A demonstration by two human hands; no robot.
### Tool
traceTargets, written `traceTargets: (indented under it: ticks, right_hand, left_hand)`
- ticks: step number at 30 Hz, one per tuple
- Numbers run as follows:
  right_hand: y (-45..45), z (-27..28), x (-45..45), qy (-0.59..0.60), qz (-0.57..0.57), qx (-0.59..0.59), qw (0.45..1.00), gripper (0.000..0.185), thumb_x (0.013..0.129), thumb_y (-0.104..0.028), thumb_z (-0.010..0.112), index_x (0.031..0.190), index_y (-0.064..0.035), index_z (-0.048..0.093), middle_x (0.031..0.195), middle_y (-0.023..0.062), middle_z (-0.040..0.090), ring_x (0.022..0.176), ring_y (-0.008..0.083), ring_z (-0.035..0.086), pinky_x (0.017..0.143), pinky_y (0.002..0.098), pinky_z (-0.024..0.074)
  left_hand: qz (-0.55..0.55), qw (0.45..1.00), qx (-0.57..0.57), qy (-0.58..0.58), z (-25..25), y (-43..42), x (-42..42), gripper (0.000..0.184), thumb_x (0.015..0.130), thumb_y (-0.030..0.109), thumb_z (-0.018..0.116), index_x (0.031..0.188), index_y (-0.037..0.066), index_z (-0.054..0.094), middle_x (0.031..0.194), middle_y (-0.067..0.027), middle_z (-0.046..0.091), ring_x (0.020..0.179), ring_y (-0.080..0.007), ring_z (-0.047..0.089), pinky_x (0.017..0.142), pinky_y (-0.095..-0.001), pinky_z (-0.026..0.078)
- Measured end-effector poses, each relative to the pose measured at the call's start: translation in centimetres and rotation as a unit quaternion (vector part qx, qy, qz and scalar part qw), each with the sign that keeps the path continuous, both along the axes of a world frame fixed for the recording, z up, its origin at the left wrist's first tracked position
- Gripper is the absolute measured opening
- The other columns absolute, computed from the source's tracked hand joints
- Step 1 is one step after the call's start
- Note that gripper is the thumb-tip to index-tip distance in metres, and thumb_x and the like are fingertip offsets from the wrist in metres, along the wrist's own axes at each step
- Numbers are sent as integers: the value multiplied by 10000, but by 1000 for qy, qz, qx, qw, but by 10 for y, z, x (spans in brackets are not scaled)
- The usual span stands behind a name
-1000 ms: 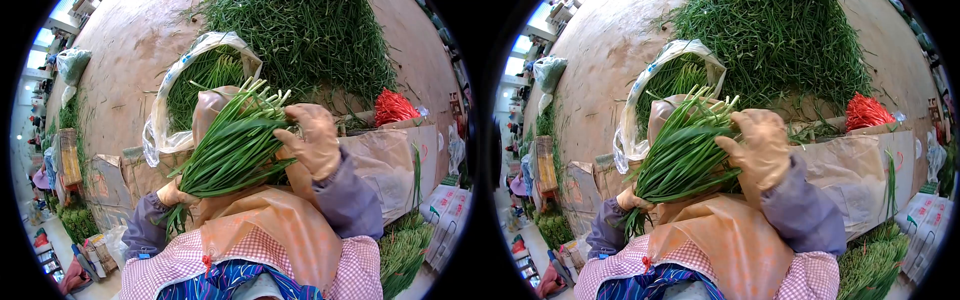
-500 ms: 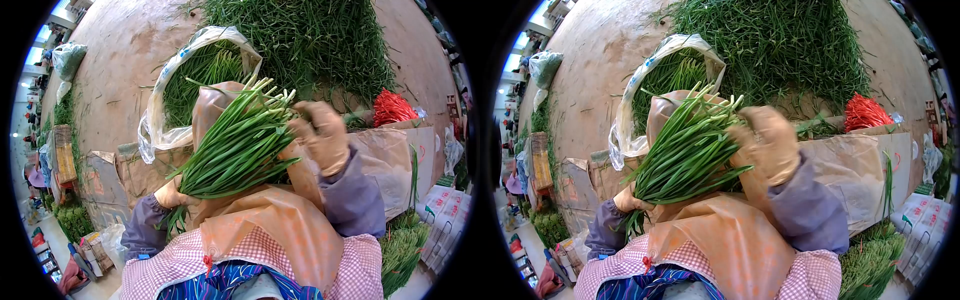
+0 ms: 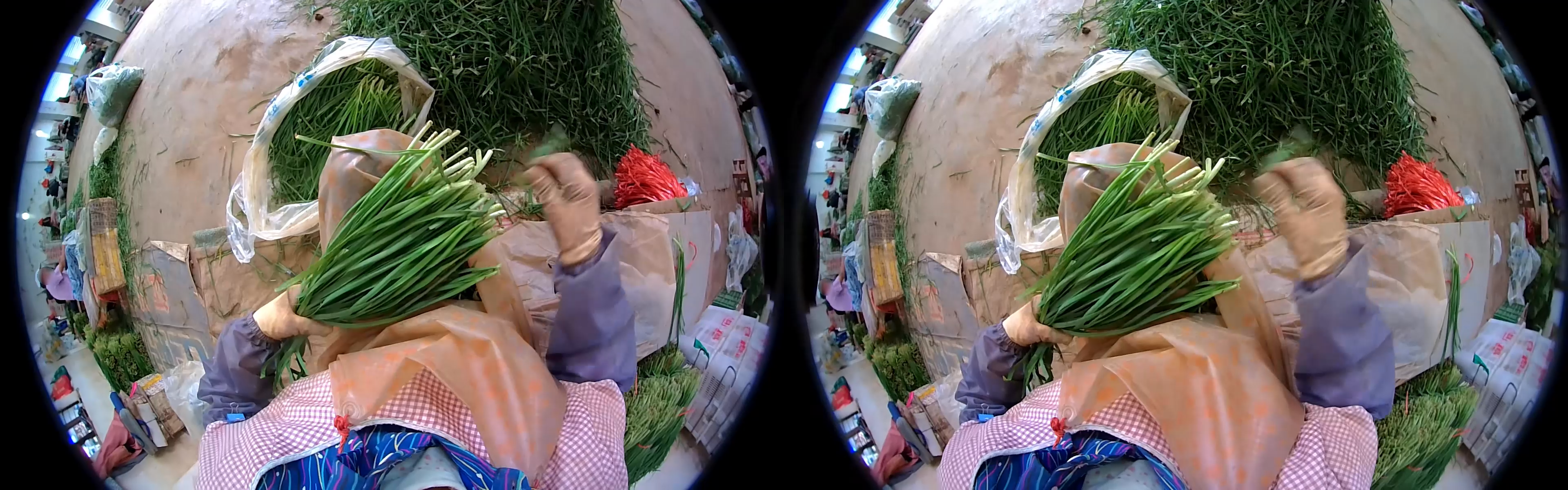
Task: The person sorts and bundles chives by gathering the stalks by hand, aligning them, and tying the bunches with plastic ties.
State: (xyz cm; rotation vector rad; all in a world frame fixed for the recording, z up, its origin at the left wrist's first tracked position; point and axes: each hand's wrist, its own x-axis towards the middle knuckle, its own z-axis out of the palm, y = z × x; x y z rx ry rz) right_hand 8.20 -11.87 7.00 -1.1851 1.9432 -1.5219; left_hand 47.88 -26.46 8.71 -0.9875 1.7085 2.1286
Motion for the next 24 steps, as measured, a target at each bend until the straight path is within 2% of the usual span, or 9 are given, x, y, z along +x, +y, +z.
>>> traceTargets:
  ticks: [2, 4, 7, 12, 14, 15, 16, 20, 24]
  right_hand:
    - [-8, 23, 32, 285, 96, 87, 950, 412, 844, -448, 692, 1019, -75, 695, 973, 120, 651, 979, 284, 599, 956, 437, 413]
    - [-25, 22, 62, 370, 158, 209, 891, 366, 858, -403, 662, 1028, -79, 682, 1075, 103, 622, 1066, 260, 550, 1031, 451, 303]
    - [-35, -7, 68, 307, 158, -26, 938, 152, 790, -189, 708, 860, -68, 648, 867, 79, 628, 831, 271, 608, 840, 393, 456]
    - [-19, -43, 19, 333, -60, -87, 937, 86, 842, -133, 678, 884, -60, 661, 796, 83, 656, 695, 247, 623, 588, 346, 483]
    - [1, -64, -29, 119, -209, 80, 967, 188, 909, -216, 665, 911, -28, 652, 786, 40, 644, 741, 166, 609, 658, 295, 491]
    - [16, -88, -63, 36, -191, 128, 973, 233, 925, -245, 657, 948, -13, 653, 817, 30, 647, 771, 133, 593, 681, 278, 484]
    - [25, -105, -86, -48, -171, 173, 969, 280, 941, -275, 649, 985, 1, 654, 847, 19, 649, 801, 100, 577, 705, 260, 476]
    - [-5, -41, -16, -446, 111, 61, 886, 709, 921, -576, 548, 1380, -46, 445, 1065, 80, 663, 920, 187, 638, 803, 346, 506]
    - [-33, -39, 19, -511, 62, -18, 857, 236, 931, -258, 651, 1041, -50, 638, 721, 0, 628, 593, 73, 582, 512, 194, 442]
  left_hand:
    - [-18, 1000, -8, 2, -1, -2, -3, 576, 681, -26, 778, 1227, 21, 600, 1100, -45, 670, 978, -129, 576, 865, -299, 480]
    - [-27, 1000, -11, -2, -1, -2, -2, 577, 689, -26, 778, 1235, 21, 595, 1097, -42, 670, 969, -125, 574, 862, -297, 479]
    - [4, 1000, 17, -21, 2, 0, -1, 577, 695, -36, 771, 1239, 17, 587, 1055, -32, 669, 927, -126, 570, 834, -301, 481]
    - [-43, 997, 56, -17, -10, -9, 8, 660, 728, -38, 751, 1344, 30, 524, 1273, -59, 615, 1187, -153, 526, 1035, -325, 400]
    - [-40, 998, 47, -5, -13, -10, 8, 684, 719, -38, 757, 1354, 32, 512, 1261, -58, 619, 1186, -162, 528, 1035, -327, 400]
    - [-36, 999, 0, 20, -11, -8, 3, 556, 664, -53, 768, 1195, 7, 613, 1015, -50, 681, 912, -127, 589, 796, -307, 497]
    - [-35, 999, 6, 16, -10, -10, 2, 561, 662, -53, 770, 1197, 7, 611, 1029, -52, 681, 925, -132, 590, 813, -309, 495]
    - [-36, 999, 30, 12, -8, -12, -3, 578, 657, -49, 773, 1207, 8, 605, 1077, -59, 679, 973, -151, 590, 875, -321, 483]
    - [-48, 998, 19, 25, -8, -12, -2, 614, 664, -32, 782, 1242, 14, 582, 1150, -71, 657, 1029, -162, 577, 914, -335, 469]
